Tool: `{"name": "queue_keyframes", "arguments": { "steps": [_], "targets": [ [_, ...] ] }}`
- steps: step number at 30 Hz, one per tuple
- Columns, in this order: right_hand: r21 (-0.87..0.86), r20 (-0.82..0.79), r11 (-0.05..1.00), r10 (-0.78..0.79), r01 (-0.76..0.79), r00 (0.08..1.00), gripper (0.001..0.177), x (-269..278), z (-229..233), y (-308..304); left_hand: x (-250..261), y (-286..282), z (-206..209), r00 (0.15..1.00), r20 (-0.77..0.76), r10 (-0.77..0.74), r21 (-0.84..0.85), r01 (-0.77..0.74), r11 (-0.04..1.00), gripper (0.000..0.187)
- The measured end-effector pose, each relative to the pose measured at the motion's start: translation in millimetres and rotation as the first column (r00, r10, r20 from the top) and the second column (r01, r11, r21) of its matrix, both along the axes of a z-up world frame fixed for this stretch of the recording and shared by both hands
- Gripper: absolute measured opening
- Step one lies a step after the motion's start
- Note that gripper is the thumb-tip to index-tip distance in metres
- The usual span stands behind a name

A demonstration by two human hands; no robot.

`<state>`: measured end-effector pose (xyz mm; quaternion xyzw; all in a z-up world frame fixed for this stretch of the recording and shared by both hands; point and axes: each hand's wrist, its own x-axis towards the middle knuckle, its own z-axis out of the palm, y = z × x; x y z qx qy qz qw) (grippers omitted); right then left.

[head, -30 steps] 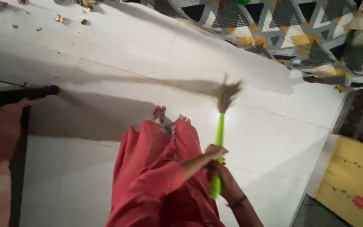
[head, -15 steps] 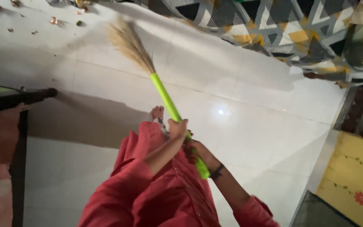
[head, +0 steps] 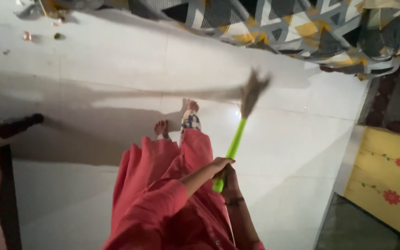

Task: Sweeping the floor with a broom.

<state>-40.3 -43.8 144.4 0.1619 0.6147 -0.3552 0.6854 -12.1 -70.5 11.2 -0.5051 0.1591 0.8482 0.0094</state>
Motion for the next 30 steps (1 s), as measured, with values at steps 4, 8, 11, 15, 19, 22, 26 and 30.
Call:
{"name": "queue_keyframes", "arguments": {
  "steps": [4,8,11,15,19,22,26,30],
  "targets": [
    [-0.089,0.186,0.988,-0.108,0.126,0.976,0.033,-34.7,-74.0,-61.8,-35.4,-58.9,-90.7,0.997,0.076,-0.007,-0.064,0.012,0.998,0.043],
    [-0.079,0.200,0.957,-0.258,0.278,0.945,0.031,-43.8,-145.9,-128.9,-34.8,-163.2,-135.0,0.952,0.151,-0.267,-0.516,0.306,0.800,0.047],
    [-0.227,0.211,0.958,-0.125,0.173,0.969,0.033,-70.4,-203.5,-144.1,9.9,-184.5,-60.1,0.956,0.141,-0.256,-0.592,0.289,0.752,0.050],
    [-0.199,0.166,0.980,0.054,-0.020,0.985,0.037,-62.8,-176.6,-208.9,4.7,-244.0,-42.6,0.959,0.118,0.259,-0.289,-0.216,0.933,0.076],
    [-0.070,0.063,0.950,0.308,-0.304,0.949,0.038,-56.6,-202.9,-245.8,16.0,-239.9,-81.6,0.841,0.118,0.527,-0.296,-0.477,0.827,0.080],
    [-0.024,-0.054,0.769,0.637,-0.639,0.769,0.045,-16.3,-204.2,-277.2,48.5,-231.7,-94.9,0.648,0.091,0.756,-0.414,-0.666,0.621,0.076],
    [-0.029,-0.360,0.473,0.817,-0.881,0.451,0.049,43.9,-222.4,-290.3,102.1,-255.4,-40.5,0.359,0.060,0.931,-0.279,-0.890,0.361,0.071],
    [-0.043,-0.708,0.210,0.683,-0.977,0.178,0.050,75.2,-237.8,-290.7,136.8,-252.9,-43.0,0.235,0.059,0.970,-0.214,-0.946,0.242,0.056]
  ]
}}
